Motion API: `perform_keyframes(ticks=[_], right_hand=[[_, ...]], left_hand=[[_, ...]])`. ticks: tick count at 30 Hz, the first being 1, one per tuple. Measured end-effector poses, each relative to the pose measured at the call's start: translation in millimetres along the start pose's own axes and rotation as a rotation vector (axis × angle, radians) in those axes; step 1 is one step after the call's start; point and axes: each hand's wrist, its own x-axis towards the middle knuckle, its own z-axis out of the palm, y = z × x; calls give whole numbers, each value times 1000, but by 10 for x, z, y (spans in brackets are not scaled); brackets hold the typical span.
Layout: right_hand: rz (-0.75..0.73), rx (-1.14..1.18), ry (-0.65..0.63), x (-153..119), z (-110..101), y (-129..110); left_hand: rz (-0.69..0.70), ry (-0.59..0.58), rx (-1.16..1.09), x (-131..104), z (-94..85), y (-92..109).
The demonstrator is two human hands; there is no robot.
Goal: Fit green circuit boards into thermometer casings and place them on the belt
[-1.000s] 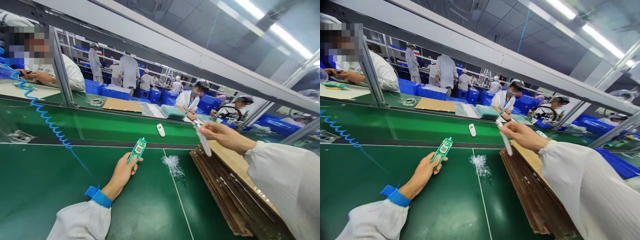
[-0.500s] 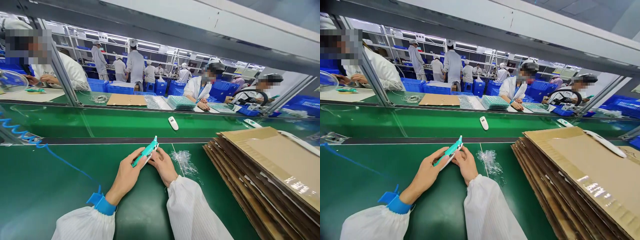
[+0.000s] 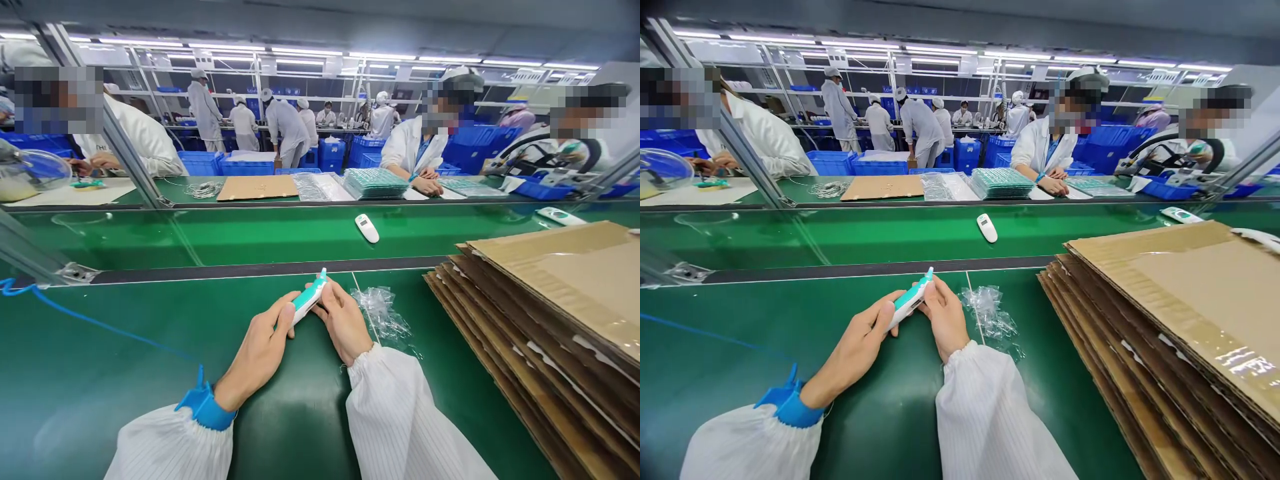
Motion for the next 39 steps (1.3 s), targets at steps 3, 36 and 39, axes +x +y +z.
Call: perform_keyframes(ticks=[3,36,39], right_hand=[[47,87,11,2,10,-28],[54,198,-116,-20,-12,-16],[54,212,-130,-28,-6,-40]], left_hand=[[82,14,75,-27,40,45],[436,389,536,-105,257,-30],[458,389,534,-102,245,-36]])
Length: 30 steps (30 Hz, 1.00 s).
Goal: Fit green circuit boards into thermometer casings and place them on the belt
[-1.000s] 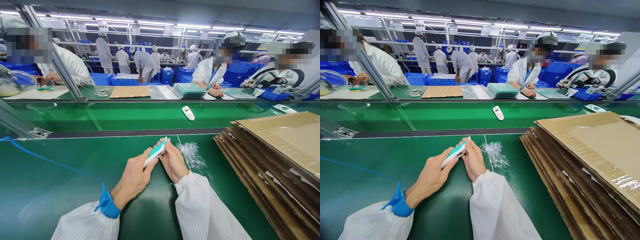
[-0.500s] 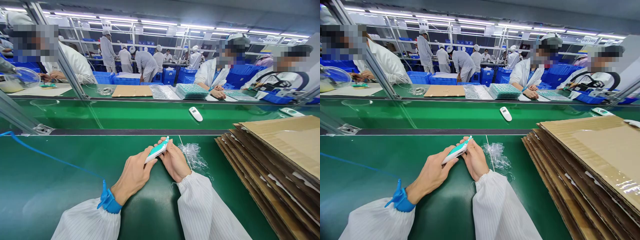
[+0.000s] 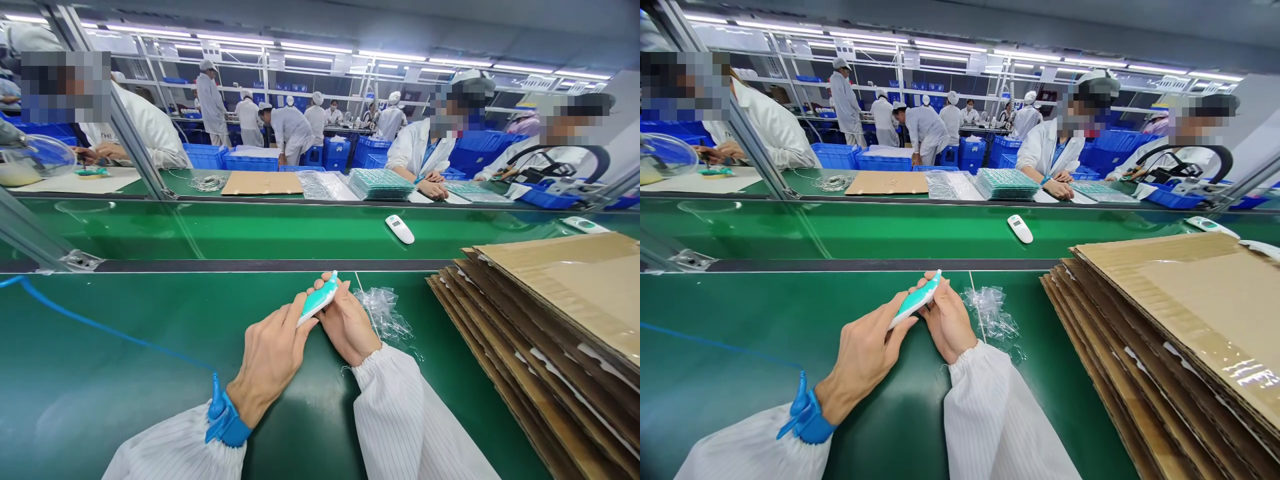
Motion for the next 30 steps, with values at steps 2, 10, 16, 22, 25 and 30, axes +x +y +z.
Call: perform_keyframes(ticks=[2,10,16,22,25,30], right_hand=[[-3,3,6,-3,5,-14],[74,-154,-37,14,-30,35],[13,-197,15,8,-29,107],[43,-231,7,32,-26,123],[73,-222,93,39,-35,132],[100,-165,136,20,-72,113]], left_hand=[[-37,-13,-46,16,-25,-1],[-545,-430,-472,158,-234,63],[-500,-410,-305,189,-194,46],[-810,-558,-879,254,-254,-90],[-949,-344,-998,396,-243,-302],[-978,-173,-708,1035,-237,-924]])
